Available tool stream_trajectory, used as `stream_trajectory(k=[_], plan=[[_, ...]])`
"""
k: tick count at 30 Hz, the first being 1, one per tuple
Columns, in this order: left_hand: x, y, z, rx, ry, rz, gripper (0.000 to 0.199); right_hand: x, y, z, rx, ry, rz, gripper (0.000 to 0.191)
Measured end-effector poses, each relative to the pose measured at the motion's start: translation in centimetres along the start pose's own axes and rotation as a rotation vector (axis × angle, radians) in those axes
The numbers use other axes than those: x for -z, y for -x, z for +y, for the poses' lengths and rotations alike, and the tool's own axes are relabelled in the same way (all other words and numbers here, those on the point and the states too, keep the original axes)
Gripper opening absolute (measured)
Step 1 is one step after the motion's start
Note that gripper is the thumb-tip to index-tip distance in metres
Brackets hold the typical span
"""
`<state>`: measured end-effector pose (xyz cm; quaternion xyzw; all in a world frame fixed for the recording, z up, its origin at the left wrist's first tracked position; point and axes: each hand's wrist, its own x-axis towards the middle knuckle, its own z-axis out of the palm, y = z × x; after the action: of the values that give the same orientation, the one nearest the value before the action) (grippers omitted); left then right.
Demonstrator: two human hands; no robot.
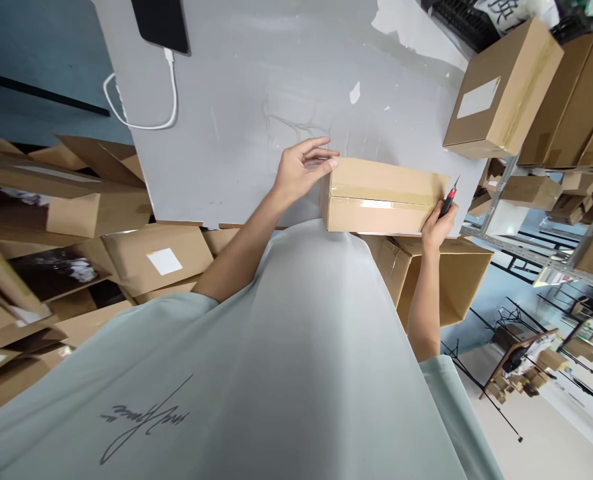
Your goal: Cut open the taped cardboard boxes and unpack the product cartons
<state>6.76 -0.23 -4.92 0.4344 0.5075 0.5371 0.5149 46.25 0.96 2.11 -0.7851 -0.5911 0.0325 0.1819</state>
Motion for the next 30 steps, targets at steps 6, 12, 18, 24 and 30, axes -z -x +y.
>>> stream_trajectory(k=[6, 12, 18, 24, 30], plan=[[-0.2, 1.8, 0.2, -0.011, -0.057, 0.083, 0.061, 0.7, 0.0, -0.5, 0.019, 0.048, -0.057, 0.039], [-0.2, 1.8, -0.3, -0.069, -0.087, 0.136, 0.057, 1.2, -0.4, -1.5, 0.059, 0.093, -0.051, 0.036], [-0.6, 0.6, -1.1, -0.111, -0.040, 0.045, 0.039, 5.6, 0.3, -5.5, 0.371, 0.166, -0.163, 0.045], [-0.2, 0.4, -0.9, -0.090, 0.031, 0.042, 0.037, 9.4, 2.1, -13.2, 0.729, 0.200, -0.722, 0.060], [-0.2, 1.1, 0.2, -0.096, 0.030, 0.053, 0.043, 8.8, 2.2, -17.3, 0.988, 0.279, -0.830, 0.049]])
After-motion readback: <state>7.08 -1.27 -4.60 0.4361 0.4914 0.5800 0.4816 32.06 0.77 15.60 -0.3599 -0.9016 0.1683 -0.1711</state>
